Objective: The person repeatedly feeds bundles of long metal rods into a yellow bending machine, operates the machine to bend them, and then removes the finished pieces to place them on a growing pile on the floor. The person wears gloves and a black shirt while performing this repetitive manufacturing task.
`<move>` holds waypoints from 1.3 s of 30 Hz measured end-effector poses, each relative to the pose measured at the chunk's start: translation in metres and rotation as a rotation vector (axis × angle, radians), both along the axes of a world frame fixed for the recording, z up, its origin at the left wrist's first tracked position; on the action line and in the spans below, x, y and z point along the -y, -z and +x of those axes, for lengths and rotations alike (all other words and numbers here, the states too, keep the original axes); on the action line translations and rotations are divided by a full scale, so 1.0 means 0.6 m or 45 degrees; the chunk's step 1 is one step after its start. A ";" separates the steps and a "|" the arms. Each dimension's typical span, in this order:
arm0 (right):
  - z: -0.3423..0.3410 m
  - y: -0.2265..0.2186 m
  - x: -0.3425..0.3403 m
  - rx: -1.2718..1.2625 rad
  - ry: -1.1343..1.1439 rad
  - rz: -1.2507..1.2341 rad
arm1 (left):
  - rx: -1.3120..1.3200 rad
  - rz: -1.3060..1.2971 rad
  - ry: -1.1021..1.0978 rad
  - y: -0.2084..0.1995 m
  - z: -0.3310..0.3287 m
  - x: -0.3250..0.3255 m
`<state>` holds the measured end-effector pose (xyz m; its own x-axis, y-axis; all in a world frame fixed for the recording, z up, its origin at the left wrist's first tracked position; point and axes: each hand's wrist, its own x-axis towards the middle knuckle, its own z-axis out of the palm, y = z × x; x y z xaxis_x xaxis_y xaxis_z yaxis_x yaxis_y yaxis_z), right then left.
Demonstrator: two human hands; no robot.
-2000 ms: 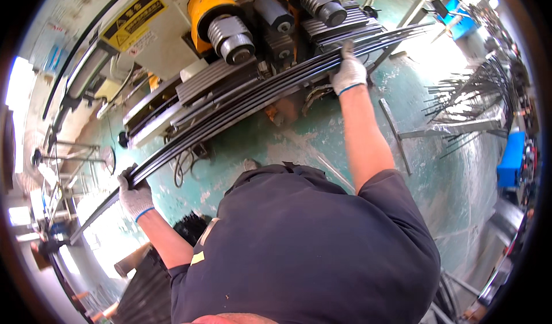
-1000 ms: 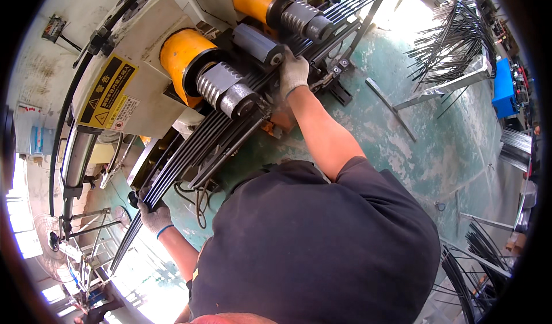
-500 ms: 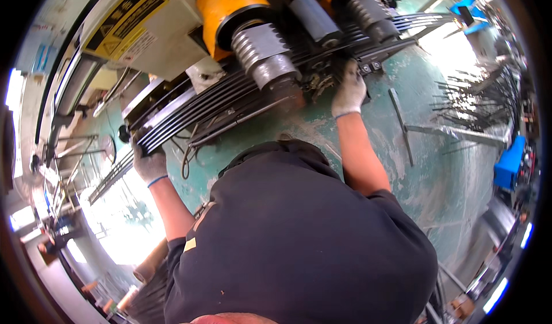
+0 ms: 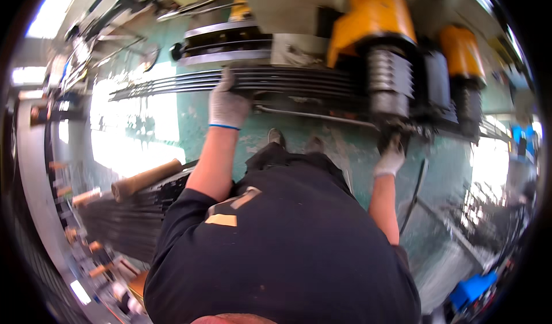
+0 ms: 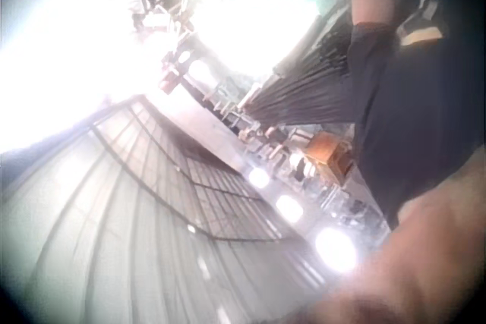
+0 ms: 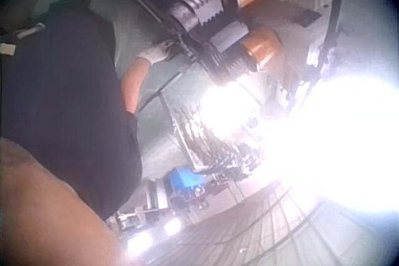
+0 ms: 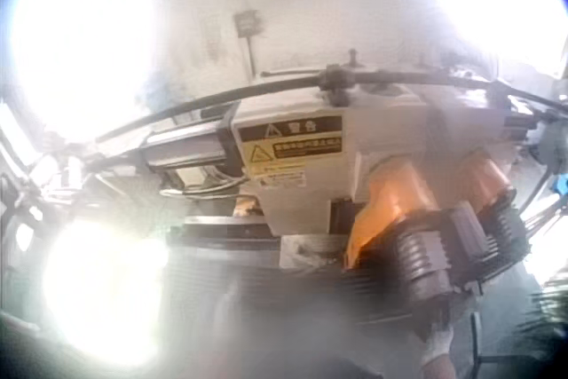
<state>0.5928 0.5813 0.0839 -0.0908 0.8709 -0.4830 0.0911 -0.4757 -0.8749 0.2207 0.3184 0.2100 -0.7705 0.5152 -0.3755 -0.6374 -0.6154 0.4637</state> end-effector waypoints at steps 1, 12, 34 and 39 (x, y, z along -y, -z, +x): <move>0.008 0.006 0.006 -0.022 -0.053 -0.055 | 0.048 0.061 -0.050 -0.005 -0.005 0.000; 0.050 0.155 0.145 0.145 0.094 -0.268 | -0.053 0.088 -0.570 0.046 -0.402 0.443; -0.031 0.158 0.312 0.280 -0.155 -0.375 | -0.524 0.254 0.255 0.082 -0.709 0.829; -0.075 0.125 0.292 0.377 -0.169 -0.327 | -0.132 -0.313 -0.545 0.033 -0.667 0.739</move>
<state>0.5477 0.4063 0.0088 -0.0189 0.7088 -0.7052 0.3961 -0.6423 -0.6562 -0.1794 -0.1248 0.1902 -0.9331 0.0506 -0.3559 -0.2942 -0.6764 0.6752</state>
